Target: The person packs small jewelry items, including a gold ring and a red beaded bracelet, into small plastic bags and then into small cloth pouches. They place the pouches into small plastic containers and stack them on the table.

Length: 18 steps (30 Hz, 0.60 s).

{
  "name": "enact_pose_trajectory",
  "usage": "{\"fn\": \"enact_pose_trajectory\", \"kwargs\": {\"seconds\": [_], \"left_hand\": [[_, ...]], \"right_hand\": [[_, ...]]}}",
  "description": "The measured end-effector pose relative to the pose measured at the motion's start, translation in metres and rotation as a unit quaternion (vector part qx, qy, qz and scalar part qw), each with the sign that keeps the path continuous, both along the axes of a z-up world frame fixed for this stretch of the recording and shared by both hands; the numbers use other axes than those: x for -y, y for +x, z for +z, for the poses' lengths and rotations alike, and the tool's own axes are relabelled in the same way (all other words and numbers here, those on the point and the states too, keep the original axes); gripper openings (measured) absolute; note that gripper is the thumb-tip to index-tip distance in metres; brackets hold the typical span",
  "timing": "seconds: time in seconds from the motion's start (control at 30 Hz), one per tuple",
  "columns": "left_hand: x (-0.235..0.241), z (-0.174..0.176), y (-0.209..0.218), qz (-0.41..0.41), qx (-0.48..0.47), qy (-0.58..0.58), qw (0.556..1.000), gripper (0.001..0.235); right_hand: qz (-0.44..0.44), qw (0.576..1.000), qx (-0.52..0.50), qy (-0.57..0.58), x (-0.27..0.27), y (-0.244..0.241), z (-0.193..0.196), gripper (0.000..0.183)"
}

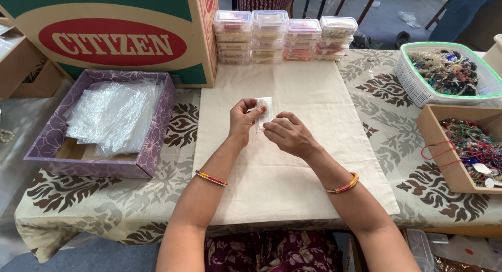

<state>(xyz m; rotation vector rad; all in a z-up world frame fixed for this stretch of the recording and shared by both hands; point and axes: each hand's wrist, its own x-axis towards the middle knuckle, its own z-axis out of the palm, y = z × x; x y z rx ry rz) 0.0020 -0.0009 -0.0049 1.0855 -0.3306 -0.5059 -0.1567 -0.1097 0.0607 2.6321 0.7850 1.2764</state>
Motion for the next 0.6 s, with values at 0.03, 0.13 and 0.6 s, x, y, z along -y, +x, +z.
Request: {"fn": "enact_pose_trajectory", "kwargs": {"seconds": [0.03, 0.13, 0.6], "left_hand": [[0.001, -0.005, 0.002, -0.008, 0.003, -0.007, 1.000, 0.030], [0.000, -0.006, 0.001, -0.030, 0.068, -0.043, 0.996, 0.037], [-0.015, 0.031, -0.018, -0.173, 0.099, -0.006, 0.980, 0.043]], "right_hand": [[0.007, 0.999, 0.003, 0.031, 0.001, 0.001, -0.002, 0.012], [0.002, 0.977, -0.021, 0.213, 0.011, 0.011, -0.023, 0.013], [-0.032, 0.873, -0.056, 0.483, 0.019, 0.021, -0.036, 0.025]]}}
